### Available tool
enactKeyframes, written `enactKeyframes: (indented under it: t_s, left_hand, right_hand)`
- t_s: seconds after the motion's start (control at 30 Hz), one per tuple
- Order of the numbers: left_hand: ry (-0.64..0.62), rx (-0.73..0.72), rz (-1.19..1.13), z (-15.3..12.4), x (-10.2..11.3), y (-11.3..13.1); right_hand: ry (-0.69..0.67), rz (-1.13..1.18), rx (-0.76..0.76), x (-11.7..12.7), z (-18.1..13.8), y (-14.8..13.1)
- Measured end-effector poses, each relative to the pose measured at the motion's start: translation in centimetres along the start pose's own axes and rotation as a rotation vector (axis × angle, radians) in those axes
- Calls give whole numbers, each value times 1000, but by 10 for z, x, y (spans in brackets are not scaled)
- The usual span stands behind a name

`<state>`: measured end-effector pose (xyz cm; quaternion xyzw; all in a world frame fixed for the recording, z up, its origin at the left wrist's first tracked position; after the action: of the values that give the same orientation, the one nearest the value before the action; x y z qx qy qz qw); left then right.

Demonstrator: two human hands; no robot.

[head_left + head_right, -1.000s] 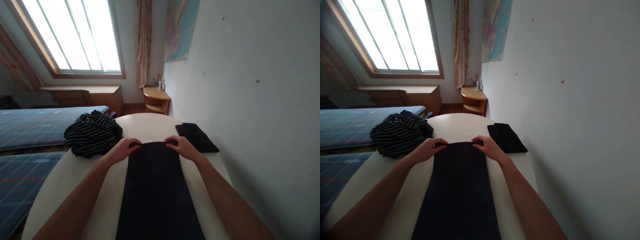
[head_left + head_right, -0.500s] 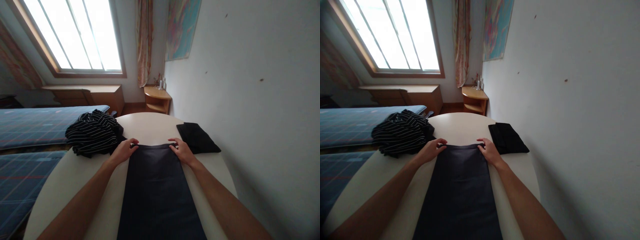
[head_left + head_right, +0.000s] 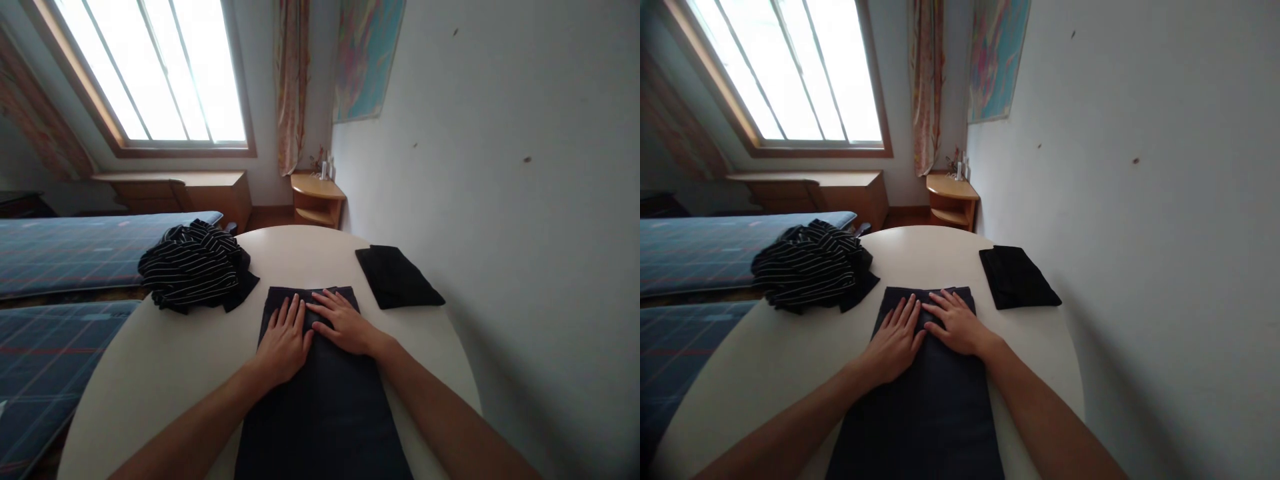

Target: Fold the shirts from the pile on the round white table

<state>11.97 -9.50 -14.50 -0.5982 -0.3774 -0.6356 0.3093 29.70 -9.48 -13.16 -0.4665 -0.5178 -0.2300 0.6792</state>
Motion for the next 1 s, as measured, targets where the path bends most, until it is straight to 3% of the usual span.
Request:
enactKeyframes:
  t_s: [0.2, 0.4, 0.6, 1.0]
  left_hand:
    - [28, -20, -54, 15, -2, -23]
    - [61, 102, -109, 23, 3, -43]
    - [193, 55, -253, 30, 16, -50]
    - [244, 76, -351, 34, 13, -64]
  right_hand:
    - [78, -100, -153, 1, 3, 3]
    - [185, -174, -261, 19, -5, -2]
    - [277, -183, -388, 31, -11, 22]
    - [238, -139, -554, 38, -27, 45]
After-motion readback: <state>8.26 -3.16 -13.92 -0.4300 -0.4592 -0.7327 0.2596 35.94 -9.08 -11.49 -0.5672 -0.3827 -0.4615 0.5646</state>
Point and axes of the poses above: each hand's wrist, its own z-axis towards the middle knuckle, its own x-axis out of the back of the hand, y = z × x, the point moved 2 cm from there along z, towards the middle knuckle, and after that the axes turned 5 degrees about -y, right-handed, at the moved point
